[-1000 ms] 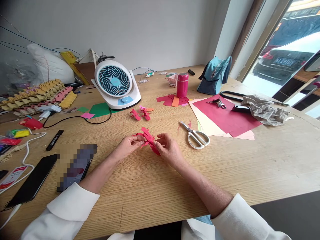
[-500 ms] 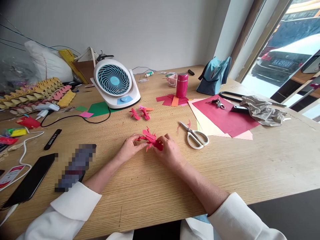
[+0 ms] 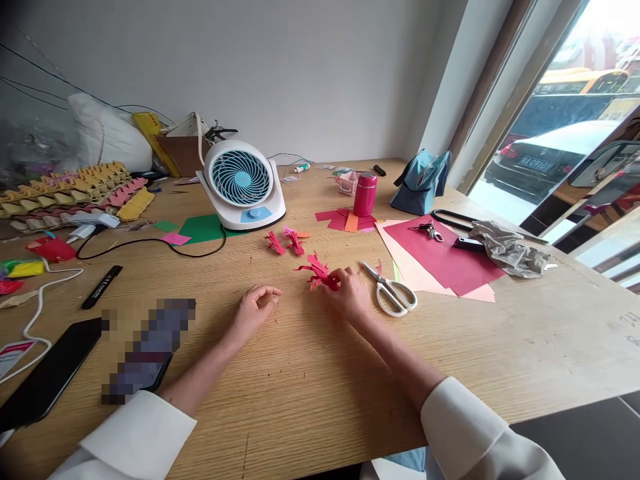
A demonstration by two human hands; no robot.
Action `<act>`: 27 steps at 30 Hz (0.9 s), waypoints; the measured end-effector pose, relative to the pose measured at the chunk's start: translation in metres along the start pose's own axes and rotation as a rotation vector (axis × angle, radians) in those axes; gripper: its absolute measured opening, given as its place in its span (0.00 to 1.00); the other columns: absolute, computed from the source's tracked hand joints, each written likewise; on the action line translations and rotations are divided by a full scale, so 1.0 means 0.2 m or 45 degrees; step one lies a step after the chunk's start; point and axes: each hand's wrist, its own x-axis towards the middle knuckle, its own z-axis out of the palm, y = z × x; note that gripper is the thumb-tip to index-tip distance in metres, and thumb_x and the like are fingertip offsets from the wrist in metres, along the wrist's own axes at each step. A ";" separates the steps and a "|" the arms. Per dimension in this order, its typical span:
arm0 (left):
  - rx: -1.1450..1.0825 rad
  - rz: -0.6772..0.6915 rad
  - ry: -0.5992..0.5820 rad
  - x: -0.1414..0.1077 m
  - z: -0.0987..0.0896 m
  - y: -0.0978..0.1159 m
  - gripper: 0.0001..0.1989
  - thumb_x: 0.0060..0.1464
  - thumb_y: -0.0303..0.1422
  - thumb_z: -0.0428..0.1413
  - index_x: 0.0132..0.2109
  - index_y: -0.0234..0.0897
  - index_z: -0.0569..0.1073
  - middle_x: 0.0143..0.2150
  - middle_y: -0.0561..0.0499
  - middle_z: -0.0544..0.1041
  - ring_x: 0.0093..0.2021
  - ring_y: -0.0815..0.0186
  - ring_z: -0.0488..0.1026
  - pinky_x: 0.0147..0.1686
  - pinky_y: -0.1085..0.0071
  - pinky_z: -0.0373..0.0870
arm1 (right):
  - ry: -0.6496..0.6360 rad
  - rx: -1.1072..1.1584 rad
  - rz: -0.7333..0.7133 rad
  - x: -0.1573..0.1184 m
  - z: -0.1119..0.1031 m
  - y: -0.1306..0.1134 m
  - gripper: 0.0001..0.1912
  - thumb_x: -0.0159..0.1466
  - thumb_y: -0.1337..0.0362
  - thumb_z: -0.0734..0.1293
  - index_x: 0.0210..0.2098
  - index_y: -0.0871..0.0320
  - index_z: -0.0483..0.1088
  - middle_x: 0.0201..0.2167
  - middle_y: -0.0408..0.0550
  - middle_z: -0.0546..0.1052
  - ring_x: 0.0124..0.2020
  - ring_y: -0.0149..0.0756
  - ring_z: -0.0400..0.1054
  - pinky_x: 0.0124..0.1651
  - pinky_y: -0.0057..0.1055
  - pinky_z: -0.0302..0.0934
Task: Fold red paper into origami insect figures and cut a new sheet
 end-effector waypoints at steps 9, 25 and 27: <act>0.031 0.103 0.002 -0.02 0.04 -0.02 0.08 0.53 0.24 0.54 0.36 0.40 0.76 0.39 0.49 0.77 0.45 0.59 0.72 0.50 0.59 0.68 | 0.128 -0.116 0.329 0.53 0.06 -0.07 0.19 0.59 0.49 0.69 0.42 0.57 0.75 0.47 0.56 0.76 0.45 0.46 0.73 0.46 0.36 0.61; 0.099 0.186 -0.081 -0.02 0.04 -0.03 0.08 0.54 0.24 0.55 0.37 0.41 0.75 0.40 0.50 0.77 0.46 0.58 0.72 0.48 0.60 0.68 | 0.221 0.118 0.432 0.74 0.13 -0.07 0.23 0.62 0.48 0.65 0.43 0.62 0.74 0.42 0.61 0.78 0.47 0.50 0.72 0.48 0.38 0.61; 0.080 0.190 -0.065 -0.02 0.04 -0.04 0.07 0.55 0.24 0.55 0.37 0.41 0.75 0.40 0.50 0.77 0.46 0.59 0.72 0.48 0.61 0.68 | 0.247 0.236 0.351 0.66 0.07 -0.10 0.20 0.66 0.52 0.59 0.44 0.61 0.72 0.42 0.58 0.78 0.44 0.44 0.72 0.45 0.35 0.61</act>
